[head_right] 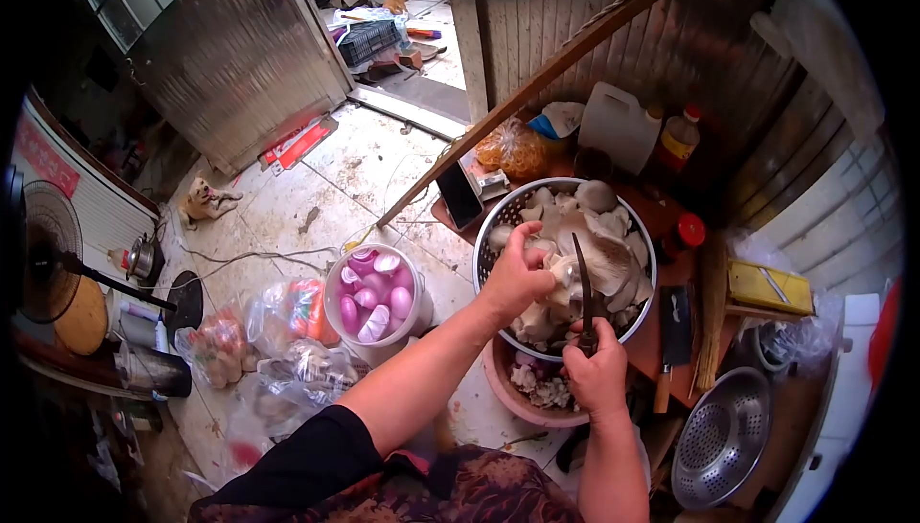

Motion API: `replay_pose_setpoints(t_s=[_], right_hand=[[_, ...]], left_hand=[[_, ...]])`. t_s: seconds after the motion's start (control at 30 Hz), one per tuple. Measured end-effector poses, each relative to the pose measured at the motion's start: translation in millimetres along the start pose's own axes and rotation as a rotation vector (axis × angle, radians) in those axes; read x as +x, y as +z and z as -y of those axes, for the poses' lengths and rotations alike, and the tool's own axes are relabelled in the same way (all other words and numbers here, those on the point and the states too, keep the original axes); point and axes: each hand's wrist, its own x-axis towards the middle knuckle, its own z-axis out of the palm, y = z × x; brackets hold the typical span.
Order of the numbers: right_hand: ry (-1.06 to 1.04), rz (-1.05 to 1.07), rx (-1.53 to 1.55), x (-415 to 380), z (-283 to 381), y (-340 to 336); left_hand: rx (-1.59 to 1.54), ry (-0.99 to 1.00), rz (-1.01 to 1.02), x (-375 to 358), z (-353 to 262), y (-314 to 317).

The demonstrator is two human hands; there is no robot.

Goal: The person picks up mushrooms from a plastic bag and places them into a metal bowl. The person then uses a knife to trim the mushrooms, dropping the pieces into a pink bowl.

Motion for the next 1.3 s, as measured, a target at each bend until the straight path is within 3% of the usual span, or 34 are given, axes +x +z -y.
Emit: replay_pose_setpoints(t_s=[0.23, 0.43, 0.53, 0.63, 0.73, 0.97, 1.3], right_hand=[[0.095, 0.126, 0.168, -0.9, -0.4, -7.5], [-0.034, 0.076, -0.06, -0.2, -2.2, -13.9], [0.033, 0.038, -0.03, -0.1, 2.5, -15.8], [0.057, 0.021, 0.025, 0.5, -0.3, -15.5], [-0.087, -0.011, 0.002, -0.4, -4.6, -13.3], [-0.067, 0.036, -0.018, -2.6, -7.0, -13.5], [-0.194, 0.001, -0.283, 4.6, -10.2, -17.2]], left_hand=[[-0.152, 0.002, -0.029, 11.1, 12.7, -9.1], [-0.1, 0.013, -0.083, 0.5, -13.6, -6.7], [-0.095, 0.04, -0.107, 1.4, -15.7, -6.6], [-0.094, 0.026, -0.092, 0.8, -17.1, -7.7], [-0.108, 0.028, -0.059, 1.3, -15.7, -10.7], [-0.014, 0.062, -0.021, -1.4, -15.8, -12.0], [0.125, 0.109, 0.102, -4.2, -6.6, -16.0]])
